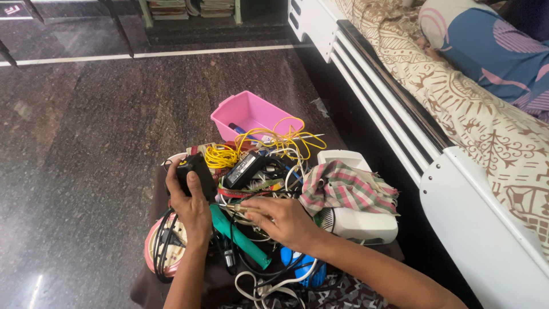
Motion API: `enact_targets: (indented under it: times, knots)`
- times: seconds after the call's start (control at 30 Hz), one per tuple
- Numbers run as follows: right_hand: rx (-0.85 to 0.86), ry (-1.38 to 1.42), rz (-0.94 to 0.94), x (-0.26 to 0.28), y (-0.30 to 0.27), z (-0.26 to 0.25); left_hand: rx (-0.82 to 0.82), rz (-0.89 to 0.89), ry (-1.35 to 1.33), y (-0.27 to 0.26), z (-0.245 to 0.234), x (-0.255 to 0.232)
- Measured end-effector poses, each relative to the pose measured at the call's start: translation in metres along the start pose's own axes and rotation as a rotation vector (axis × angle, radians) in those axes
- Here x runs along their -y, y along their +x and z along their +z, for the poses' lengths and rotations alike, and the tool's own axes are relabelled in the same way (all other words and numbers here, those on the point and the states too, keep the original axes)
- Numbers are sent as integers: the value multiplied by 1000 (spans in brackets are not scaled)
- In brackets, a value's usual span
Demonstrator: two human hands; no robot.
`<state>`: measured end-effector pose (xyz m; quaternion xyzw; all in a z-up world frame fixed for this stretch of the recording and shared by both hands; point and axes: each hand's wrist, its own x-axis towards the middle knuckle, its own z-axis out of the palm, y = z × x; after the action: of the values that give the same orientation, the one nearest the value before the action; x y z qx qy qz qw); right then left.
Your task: The person sits on the floor and uses a screwdriver to open and manipulate a small black electronic device. They also handle a teal hair straightener, a blue and white hair dryer, and various wires and cables.
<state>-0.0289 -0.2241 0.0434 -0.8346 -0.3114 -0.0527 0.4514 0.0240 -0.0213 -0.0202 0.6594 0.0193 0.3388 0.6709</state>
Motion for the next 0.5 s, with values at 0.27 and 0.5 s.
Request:
enact_targets:
  times: [0.27,0.5]
  knots:
    - [-107,-208,-286,3,2,-2,12,13,-26,-1,2,-2]
    - [-69,-115,19,7,0,8,33,79,71,-4,4,-3]
